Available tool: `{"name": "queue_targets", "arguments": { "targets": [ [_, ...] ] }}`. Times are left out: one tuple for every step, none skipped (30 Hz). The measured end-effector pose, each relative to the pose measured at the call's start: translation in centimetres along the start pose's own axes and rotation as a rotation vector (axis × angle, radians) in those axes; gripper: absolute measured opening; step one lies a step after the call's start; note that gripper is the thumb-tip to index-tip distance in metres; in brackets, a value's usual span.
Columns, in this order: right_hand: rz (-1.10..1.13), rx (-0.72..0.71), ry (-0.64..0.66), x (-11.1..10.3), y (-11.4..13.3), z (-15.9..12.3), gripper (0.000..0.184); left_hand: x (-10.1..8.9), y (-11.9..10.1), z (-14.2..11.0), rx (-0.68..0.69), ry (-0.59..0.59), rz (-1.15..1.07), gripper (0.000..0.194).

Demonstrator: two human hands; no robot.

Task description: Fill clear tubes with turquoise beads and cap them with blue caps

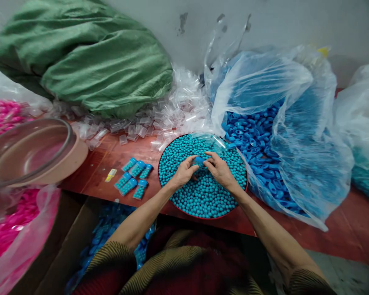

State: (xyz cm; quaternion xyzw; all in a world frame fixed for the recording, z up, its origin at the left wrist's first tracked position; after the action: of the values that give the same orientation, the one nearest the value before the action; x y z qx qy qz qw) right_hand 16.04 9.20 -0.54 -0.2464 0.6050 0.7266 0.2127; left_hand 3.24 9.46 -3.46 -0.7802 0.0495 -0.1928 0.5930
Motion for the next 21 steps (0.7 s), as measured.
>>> {"name": "queue_targets", "arguments": {
  "targets": [
    [-0.010, -0.001, -0.035, -0.2, -0.1, -0.1, 0.037, 0.0, 0.1, 0.0, -0.004, 0.000, 0.009, 0.052],
    [-0.038, -0.021, -0.067, -0.3, -0.1, -0.2, 0.036, 0.0, 0.1, -0.1, -0.008, 0.006, 0.012, 0.055],
    [-0.078, -0.059, -0.092, -0.5, 0.2, -0.3, 0.032, 0.0, 0.1, -0.1, -0.011, 0.015, 0.008, 0.057],
    [-0.121, -0.110, -0.114, -0.6, 0.6, -0.4, 0.027, 0.1, 0.0, -0.2, -0.012, 0.025, -0.004, 0.059],
    [-0.155, -0.166, -0.125, -0.7, 1.2, -0.7, 0.025, 0.2, -0.1, -0.2, -0.013, 0.034, -0.021, 0.060],
    [-0.178, -0.217, -0.132, -0.7, 1.6, -0.9, 0.024, 0.2, -0.1, -0.3, -0.016, 0.040, -0.040, 0.060],
    [-0.194, -0.257, -0.138, -0.8, 2.0, -1.1, 0.025, 0.3, -0.1, -0.3, -0.023, 0.047, -0.060, 0.060],
    [-0.210, -0.288, -0.140, -0.8, 2.3, -1.4, 0.027, 0.3, 0.0, -0.4, -0.032, 0.055, -0.078, 0.060],
    [-0.233, -0.313, -0.139, -0.7, 2.5, -1.7, 0.030, 0.4, 0.1, -0.4, -0.045, 0.067, -0.093, 0.061],
    [-0.265, -0.335, -0.135, -0.7, 2.6, -1.9, 0.032, 0.5, 0.2, -0.4, -0.058, 0.080, -0.106, 0.061],
    [-0.304, -0.355, -0.131, -0.6, 2.7, -2.1, 0.034, 0.6, 0.3, -0.4, -0.069, 0.091, -0.117, 0.061],
    [-0.345, -0.372, -0.128, -0.5, 2.8, -2.3, 0.035, 0.6, 0.4, -0.4, -0.075, 0.097, -0.126, 0.061],
    [-0.382, -0.387, -0.121, -0.5, 2.9, -2.4, 0.037, 0.6, 0.5, -0.5, -0.079, 0.099, -0.137, 0.062],
    [-0.413, -0.397, -0.114, -0.4, 2.9, -2.6, 0.037, 0.6, 0.5, -0.5, -0.084, 0.099, -0.148, 0.062],
    [-0.437, -0.410, -0.108, -0.3, 2.9, -2.7, 0.037, 0.6, 0.5, -0.6, -0.088, 0.101, -0.160, 0.063],
    [-0.453, -0.427, -0.099, -0.3, 3.0, -2.8, 0.038, 0.6, 0.4, -0.7, -0.094, 0.104, -0.171, 0.063],
    [-0.463, -0.450, -0.091, -0.2, 3.2, -3.0, 0.038, 0.7, 0.4, -0.8, -0.100, 0.107, -0.181, 0.063],
    [-0.465, -0.477, -0.085, 0.0, 3.4, -3.2, 0.039, 0.8, 0.4, -0.9, -0.103, 0.108, -0.189, 0.062],
    [-0.461, -0.502, -0.082, 0.1, 3.5, -3.4, 0.039, 1.0, 0.4, -1.0, -0.102, 0.102, -0.195, 0.060],
    [-0.453, -0.521, -0.081, 0.1, 3.7, -3.6, 0.039, 1.0, 0.3, -1.1, -0.098, 0.090, -0.197, 0.058],
    [-0.442, -0.530, -0.081, 0.2, 3.8, -3.8, 0.039, 1.1, 0.3, -1.3, -0.092, 0.070, -0.198, 0.055]
  ]
}}
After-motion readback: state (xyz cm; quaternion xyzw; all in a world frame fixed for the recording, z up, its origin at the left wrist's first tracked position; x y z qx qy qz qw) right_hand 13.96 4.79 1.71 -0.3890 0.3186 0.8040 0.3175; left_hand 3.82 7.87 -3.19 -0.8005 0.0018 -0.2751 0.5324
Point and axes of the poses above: each hand's wrist, its own z-axis towards the middle knuckle, its own x-axis out of the palm, y = z × x, the point moved 8 cm from there along z, towards the middle knuckle, and after that the axes turned 8 degrees about -z, right-handed, at the moved point
